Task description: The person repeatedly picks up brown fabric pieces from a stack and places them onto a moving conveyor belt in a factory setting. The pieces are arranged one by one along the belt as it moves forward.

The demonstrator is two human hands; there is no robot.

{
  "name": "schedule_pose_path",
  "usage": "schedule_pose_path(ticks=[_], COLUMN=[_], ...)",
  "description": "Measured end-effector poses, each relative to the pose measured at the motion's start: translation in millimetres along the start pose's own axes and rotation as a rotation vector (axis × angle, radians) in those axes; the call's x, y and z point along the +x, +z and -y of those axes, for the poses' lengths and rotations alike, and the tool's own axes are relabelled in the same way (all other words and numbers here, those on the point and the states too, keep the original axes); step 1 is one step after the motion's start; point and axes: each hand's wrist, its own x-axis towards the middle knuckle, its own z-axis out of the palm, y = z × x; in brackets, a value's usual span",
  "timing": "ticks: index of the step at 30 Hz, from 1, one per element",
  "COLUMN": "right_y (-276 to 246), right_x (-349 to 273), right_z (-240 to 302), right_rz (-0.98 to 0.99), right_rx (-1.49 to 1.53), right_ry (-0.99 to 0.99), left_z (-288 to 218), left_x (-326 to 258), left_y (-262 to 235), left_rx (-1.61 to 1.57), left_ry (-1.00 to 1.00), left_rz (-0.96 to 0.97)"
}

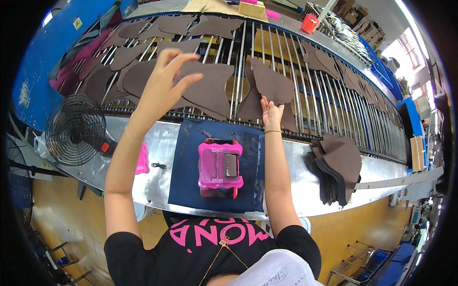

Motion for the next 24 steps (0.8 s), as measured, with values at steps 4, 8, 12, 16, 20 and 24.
schedule_pose_path(ticks=[4,8,12,16,20,24], right_y=[-5,2,-19,-131,-236,-310], right_x=[3,-52,-122,-162,-203,-212], right_z=[-5,42,136,257,317,338], right_rz=[-0.133,-0.077,0.069,-0.617,-1.266,-0.902], right_rx=[0.024,-0.144,-0.520,-1.581,-1.962,-1.914], right_ry=[-0.010,-0.100,-0.426,-0.942,-0.142,-0.311], left_z=[25,35,30,49,44,25], left_x=[-25,-36,-49,-60,-59,-56], left_y=[-6,6,14,25,36,40], left_rx=[-0.003,-0.039,-0.134,-0.213,-0.193,-0.220], left_ry=[-0.093,-0.118,-0.150,-0.181,-0.175,-0.170], left_rz=[0.003,0.015,0.049,0.141,0.168,0.199])
